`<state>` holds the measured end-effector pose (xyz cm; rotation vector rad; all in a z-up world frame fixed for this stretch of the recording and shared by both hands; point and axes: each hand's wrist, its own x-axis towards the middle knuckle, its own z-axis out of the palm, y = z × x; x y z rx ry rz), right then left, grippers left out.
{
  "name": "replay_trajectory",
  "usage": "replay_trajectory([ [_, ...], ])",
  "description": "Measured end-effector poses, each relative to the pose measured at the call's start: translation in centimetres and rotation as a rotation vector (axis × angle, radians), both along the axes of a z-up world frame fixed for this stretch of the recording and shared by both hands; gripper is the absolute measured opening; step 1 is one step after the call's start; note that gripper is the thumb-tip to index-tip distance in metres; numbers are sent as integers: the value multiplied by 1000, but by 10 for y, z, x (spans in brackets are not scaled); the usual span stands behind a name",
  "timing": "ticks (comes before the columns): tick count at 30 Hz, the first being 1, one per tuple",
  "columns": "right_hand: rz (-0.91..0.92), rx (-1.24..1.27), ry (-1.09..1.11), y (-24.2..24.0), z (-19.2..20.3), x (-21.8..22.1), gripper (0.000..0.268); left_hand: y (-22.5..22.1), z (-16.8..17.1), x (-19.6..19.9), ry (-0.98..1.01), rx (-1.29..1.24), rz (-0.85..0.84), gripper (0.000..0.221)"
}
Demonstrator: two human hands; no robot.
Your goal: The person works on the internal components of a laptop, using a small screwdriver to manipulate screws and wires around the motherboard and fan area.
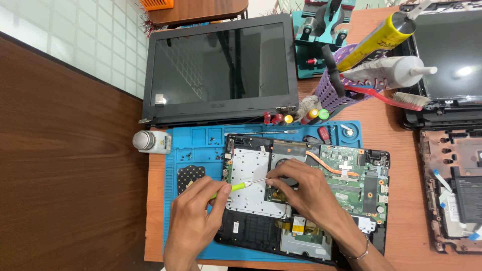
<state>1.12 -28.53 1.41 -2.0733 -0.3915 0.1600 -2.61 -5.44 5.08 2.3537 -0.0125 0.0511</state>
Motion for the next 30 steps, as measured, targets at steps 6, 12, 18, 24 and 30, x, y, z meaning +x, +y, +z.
replay_trajectory([
  [6, 38, -16, 30, 0, -3, -2, 12, 1, 1, -6, 79, 8, 27, 16],
  [12, 96, -29, -107, 11, -3, 0, 14, 11, -4, -12, 124, -11, 106, 18],
  [18, 153, -215, -249, 52, -12, 34, 17, 43, -13, -14, 158, 25, 304, 24],
  [24, 167, -276, -351, 94, -25, 70, 18, 65, -27, -13, 142, -17, 362, 22],
  [30, 207, -434, -293, 111, -40, 83, 21, 68, -41, -1, 50, -23, 366, 20],
])
